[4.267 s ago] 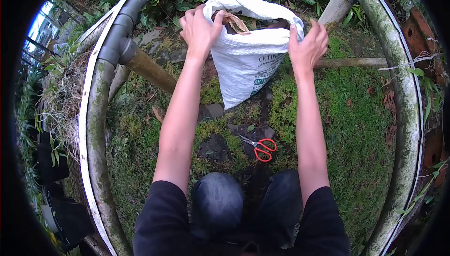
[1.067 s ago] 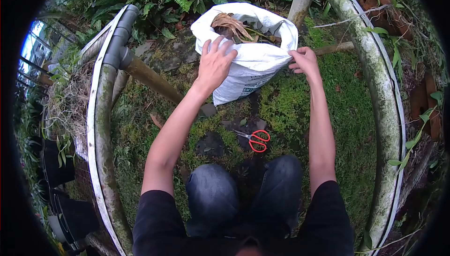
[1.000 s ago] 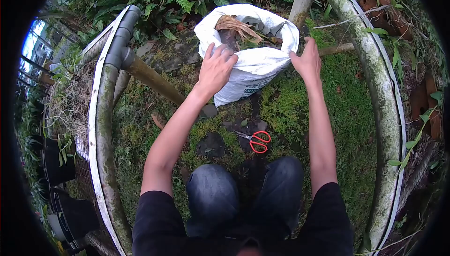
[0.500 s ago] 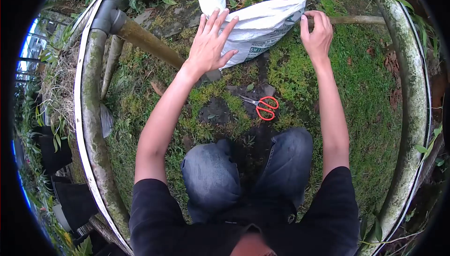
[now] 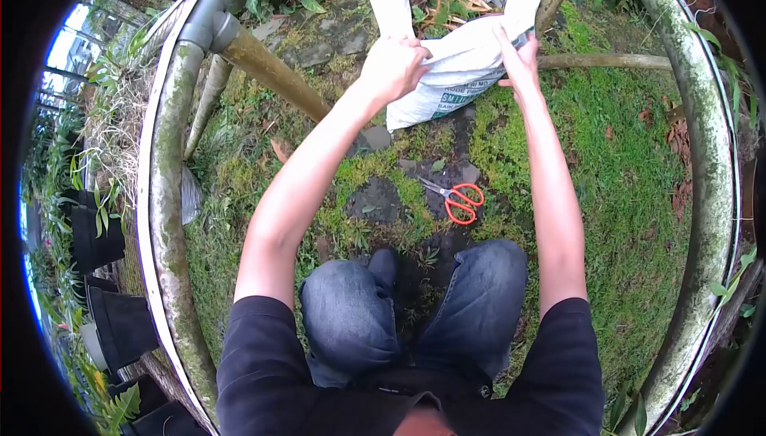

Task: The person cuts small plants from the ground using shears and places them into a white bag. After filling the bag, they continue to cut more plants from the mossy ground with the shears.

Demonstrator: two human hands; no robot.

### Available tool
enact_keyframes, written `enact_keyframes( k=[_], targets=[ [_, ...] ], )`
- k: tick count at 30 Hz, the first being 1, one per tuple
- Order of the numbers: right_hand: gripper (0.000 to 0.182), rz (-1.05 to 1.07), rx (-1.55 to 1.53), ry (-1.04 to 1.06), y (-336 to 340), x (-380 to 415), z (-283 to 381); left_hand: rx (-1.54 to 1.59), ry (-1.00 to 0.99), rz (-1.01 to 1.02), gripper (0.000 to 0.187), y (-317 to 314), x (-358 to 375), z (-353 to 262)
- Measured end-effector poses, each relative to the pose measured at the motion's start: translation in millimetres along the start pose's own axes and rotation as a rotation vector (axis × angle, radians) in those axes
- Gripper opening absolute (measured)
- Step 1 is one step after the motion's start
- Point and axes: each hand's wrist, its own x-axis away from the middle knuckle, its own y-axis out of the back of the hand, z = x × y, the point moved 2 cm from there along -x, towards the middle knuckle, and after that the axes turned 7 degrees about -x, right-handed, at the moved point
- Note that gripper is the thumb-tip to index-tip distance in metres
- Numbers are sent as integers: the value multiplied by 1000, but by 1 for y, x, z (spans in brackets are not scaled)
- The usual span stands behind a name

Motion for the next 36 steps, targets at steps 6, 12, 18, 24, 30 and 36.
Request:
enact_keyframes(
  k=[6,12,18,24,30,36],
  targets=[
    [75,-137,278,206,-20,-15,-32,330,353,-506,26,10,16,26],
    [67,22,147,39,3,7,-34,1114,1122,-46,127,-45,-2,127],
    [72,122,-59,-258,44,15,-21,1089,902,-147,93,-55,-81,110],
    [93,1,-4,-269,53,13,2,1208,1036,-85,54,-106,-86,100],
    [59,-18,-661,-318,40,-32,-109,1668,1138,-320,46,-100,-55,90],
    [40,-109,-863,-405,20,-37,-135,2032,1133,-416,43,-117,-12,72]
  ],
)
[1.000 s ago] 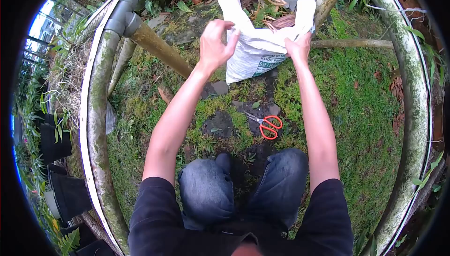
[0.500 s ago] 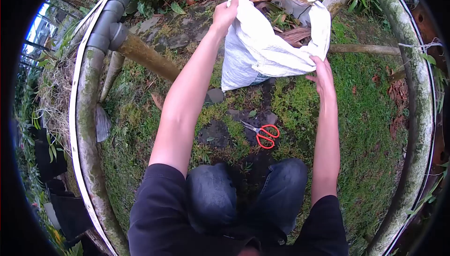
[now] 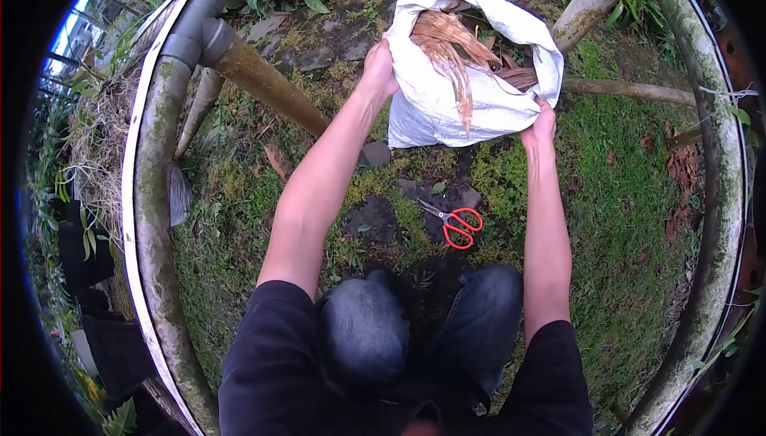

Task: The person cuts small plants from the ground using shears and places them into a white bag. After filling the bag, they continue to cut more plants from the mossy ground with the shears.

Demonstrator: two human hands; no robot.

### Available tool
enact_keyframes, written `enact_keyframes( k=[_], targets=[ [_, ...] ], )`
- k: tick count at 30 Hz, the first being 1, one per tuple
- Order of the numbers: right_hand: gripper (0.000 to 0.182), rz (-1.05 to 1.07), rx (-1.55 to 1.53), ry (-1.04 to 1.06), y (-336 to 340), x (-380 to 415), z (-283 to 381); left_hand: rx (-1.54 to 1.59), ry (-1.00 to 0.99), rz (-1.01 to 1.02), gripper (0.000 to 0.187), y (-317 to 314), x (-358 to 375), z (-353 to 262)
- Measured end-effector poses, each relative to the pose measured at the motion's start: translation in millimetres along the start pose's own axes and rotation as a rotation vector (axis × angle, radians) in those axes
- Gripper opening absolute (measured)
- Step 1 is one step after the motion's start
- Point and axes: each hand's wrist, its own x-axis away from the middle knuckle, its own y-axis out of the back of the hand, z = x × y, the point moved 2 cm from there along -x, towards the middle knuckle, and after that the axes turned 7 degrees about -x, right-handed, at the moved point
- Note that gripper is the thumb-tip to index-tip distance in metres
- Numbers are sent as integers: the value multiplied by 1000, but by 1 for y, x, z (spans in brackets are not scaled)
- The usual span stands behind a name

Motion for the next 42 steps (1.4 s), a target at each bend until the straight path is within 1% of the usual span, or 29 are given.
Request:
enact_keyframes(
  k=[1,3,4,5,6,9,11,13,14,15,17,19,20,21,23,24,25,26,28,31,32,35,36,37,38,39,40,41,42],
  targets=[
    [41,52,-23,-28,-4,3,-3,35,7,17,43,10,3,0],
    [42,154,-66,-90,-14,9,-14,133,73,145,46,38,9,-3],
    [43,163,-78,-33,-28,22,-15,191,66,193,46,53,16,-7],
    [41,198,-114,-61,-41,29,-15,250,57,237,45,67,25,-9],
    [38,230,-150,-95,-52,35,-16,131,49,33,41,41,65,-30],
    [36,371,-145,-121,-90,44,-12,216,-18,88,45,77,85,-27],
    [35,420,-110,-143,-113,37,-14,304,-60,121,42,81,109,-33],
    [35,475,-161,-148,-138,24,-21,382,-72,164,42,92,126,-38],
    [36,528,-91,-131,-149,17,-25,301,-91,42,40,93,132,-43],
    [36,584,-21,-111,-161,11,-27,297,-110,11,39,98,132,-44],
    [35,648,4,-214,-181,1,-42,287,-139,-61,39,112,137,-47],
    [38,548,243,-142,-186,-22,-72,281,-123,-166,41,113,140,-38],
    [36,454,266,-129,-183,-29,-84,285,-104,-223,42,114,141,-29],
    [36,422,227,-145,-183,-38,-89,287,-87,-273,44,116,137,-23],
    [36,353,149,-180,-188,-41,-93,258,-98,-246,46,106,132,-28],
    [36,408,206,-152,-198,-48,-88,244,-100,-238,47,103,131,-30],
    [36,386,252,-189,-212,-43,-77,232,-95,-237,48,101,134,-31],
    [35,414,255,-182,-212,-55,-83,248,-73,-280,49,98,135,-34],
    [36,450,227,-171,-222,-78,-86,261,-84,-235,49,101,137,-32],
    [38,507,326,-115,-215,-84,-97,246,-83,-221,50,105,140,-25],
    [48,529,396,-76,-209,-80,-97,222,-85,-216,50,108,139,-24],
    [62,595,502,63,-196,-40,-76,70,-77,-260,50,112,138,-27],
    [71,541,653,148,-182,-29,-64,-2,-72,-275,49,114,137,-29],
    [70,489,720,283,-170,-9,-54,-71,-70,-287,49,117,135,-31],
    [69,435,787,417,-156,13,-45,-142,-77,-312,54,121,133,-32],
    [63,377,912,614,-131,25,-44,-186,-88,-344,56,117,138,-32],
    [55,311,1011,685,-110,51,-38,-229,-101,-378,59,111,147,-36],
    [40,319,1071,737,-81,71,-41,-272,-118,-415,61,108,154,-38],
    [26,425,1120,768,-54,90,-45,-367,-154,-472,68,117,160,-30]
  ],
)
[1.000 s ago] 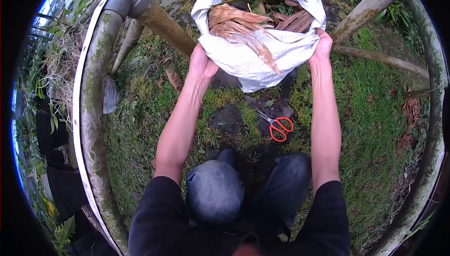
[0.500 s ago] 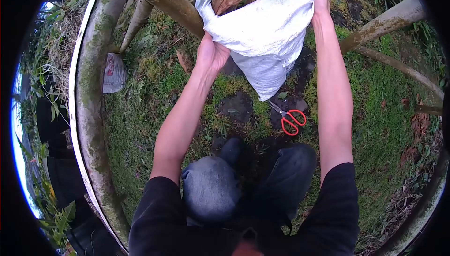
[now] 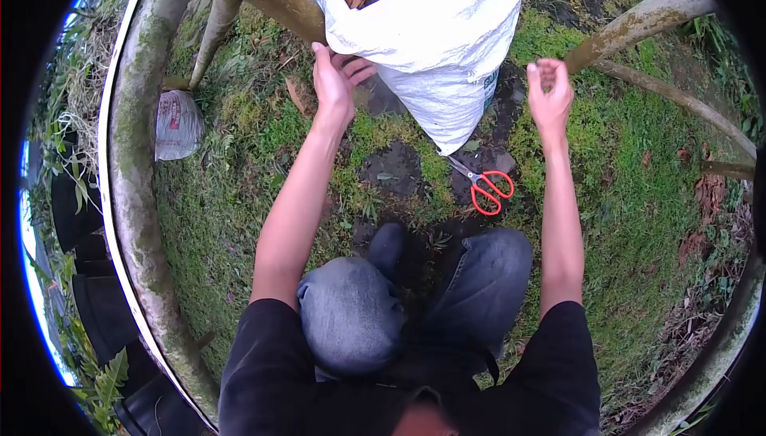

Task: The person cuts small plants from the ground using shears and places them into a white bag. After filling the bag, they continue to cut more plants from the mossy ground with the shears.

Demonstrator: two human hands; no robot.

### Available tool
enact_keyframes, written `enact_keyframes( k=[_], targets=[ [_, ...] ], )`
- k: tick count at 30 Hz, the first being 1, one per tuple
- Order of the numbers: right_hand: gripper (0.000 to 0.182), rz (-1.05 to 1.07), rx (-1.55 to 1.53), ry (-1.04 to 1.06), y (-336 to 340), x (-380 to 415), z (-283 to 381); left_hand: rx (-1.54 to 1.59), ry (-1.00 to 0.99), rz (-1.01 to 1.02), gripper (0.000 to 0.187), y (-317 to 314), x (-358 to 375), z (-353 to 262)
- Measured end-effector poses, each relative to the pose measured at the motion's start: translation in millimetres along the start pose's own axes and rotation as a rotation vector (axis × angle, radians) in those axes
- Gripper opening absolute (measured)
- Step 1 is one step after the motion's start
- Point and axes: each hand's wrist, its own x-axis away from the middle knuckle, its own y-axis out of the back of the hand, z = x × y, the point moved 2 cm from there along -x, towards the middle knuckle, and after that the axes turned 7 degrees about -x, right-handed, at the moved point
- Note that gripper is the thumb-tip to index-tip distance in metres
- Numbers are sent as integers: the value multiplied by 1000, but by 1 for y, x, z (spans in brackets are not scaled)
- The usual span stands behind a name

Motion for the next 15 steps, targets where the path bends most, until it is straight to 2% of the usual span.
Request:
enact_keyframes(
  k=[2,3,5,6,7,9,10,13,14,15],
  targets=[
    [17,356,56,-113,9,67,-14,-190,-49,6,53,17,11,28],
    [17,446,85,-37,12,98,-17,-295,-80,31,44,30,11,53],
    [18,570,136,-90,15,152,-32,-1015,-290,216,32,51,7,98],
    [21,612,207,-77,16,173,-37,-1154,-349,251,38,58,5,124],
    [26,692,296,-113,19,186,-32,-1240,-376,266,39,63,7,143],
    [30,693,356,-59,19,215,-43,-1404,-431,288,44,65,11,168],
    [35,695,370,-89,19,224,-42,-1372,-374,359,42,64,10,172],
    [42,633,483,-82,14,237,-42,-1423,-380,375,32,62,3,182],
    [49,657,511,-147,12,239,-41,-1444,-413,361,20,64,-2,182],
    [49,657,559,-157,11,241,-38,-1370,-400,303,17,67,-8,182]
  ],
)
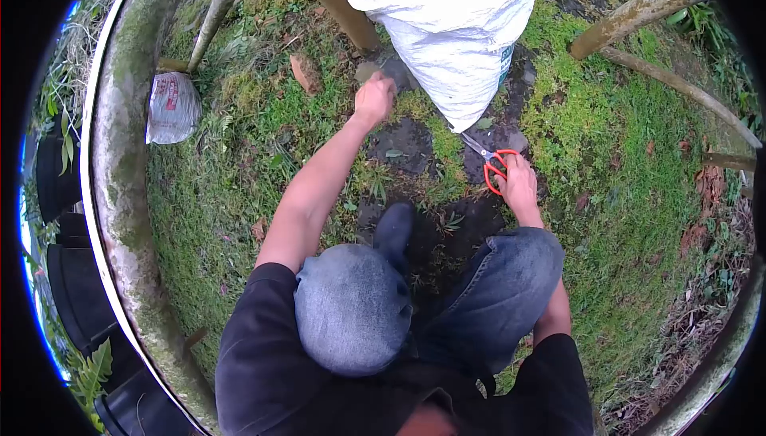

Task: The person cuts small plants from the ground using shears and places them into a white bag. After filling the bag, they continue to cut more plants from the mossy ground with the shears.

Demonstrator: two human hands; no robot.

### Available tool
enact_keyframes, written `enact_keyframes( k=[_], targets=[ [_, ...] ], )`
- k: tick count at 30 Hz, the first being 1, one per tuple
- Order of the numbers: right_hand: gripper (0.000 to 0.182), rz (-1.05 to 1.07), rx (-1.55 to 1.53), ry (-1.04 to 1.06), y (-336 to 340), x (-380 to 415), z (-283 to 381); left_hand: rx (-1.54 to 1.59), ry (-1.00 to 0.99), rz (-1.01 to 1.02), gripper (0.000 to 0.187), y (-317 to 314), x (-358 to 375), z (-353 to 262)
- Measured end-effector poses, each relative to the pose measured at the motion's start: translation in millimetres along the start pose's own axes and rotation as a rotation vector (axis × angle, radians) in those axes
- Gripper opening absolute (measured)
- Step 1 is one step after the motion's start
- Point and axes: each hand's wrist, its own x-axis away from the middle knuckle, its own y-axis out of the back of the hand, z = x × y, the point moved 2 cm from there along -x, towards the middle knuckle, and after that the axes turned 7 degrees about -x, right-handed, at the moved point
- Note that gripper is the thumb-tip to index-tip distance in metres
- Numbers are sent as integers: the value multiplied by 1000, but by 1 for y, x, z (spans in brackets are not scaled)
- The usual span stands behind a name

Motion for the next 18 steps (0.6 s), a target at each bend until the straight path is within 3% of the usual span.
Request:
enact_keyframes(
  k=[2,3,6,12,16,17,18],
  targets=[
    [50,1,80,-48,0,3,7,132,80,-101,12,-14,-7,19],
    [48,-3,92,-60,0,3,8,238,221,-168,11,-23,-9,30],
    [45,23,113,-91,-6,1,-1,1075,686,-114,10,-20,-7,47],
    [39,230,6,-244,14,-12,-2,1129,650,-198,10,-7,3,94],
    [38,178,-112,-70,35,-20,16,1045,601,-159,7,-7,20,104],
    [38,225,-209,-166,41,-26,24,1049,607,-150,7,-6,23,104],
    [39,268,-156,-124,48,-31,34,1053,613,-139,7,-4,26,105]
  ],
)
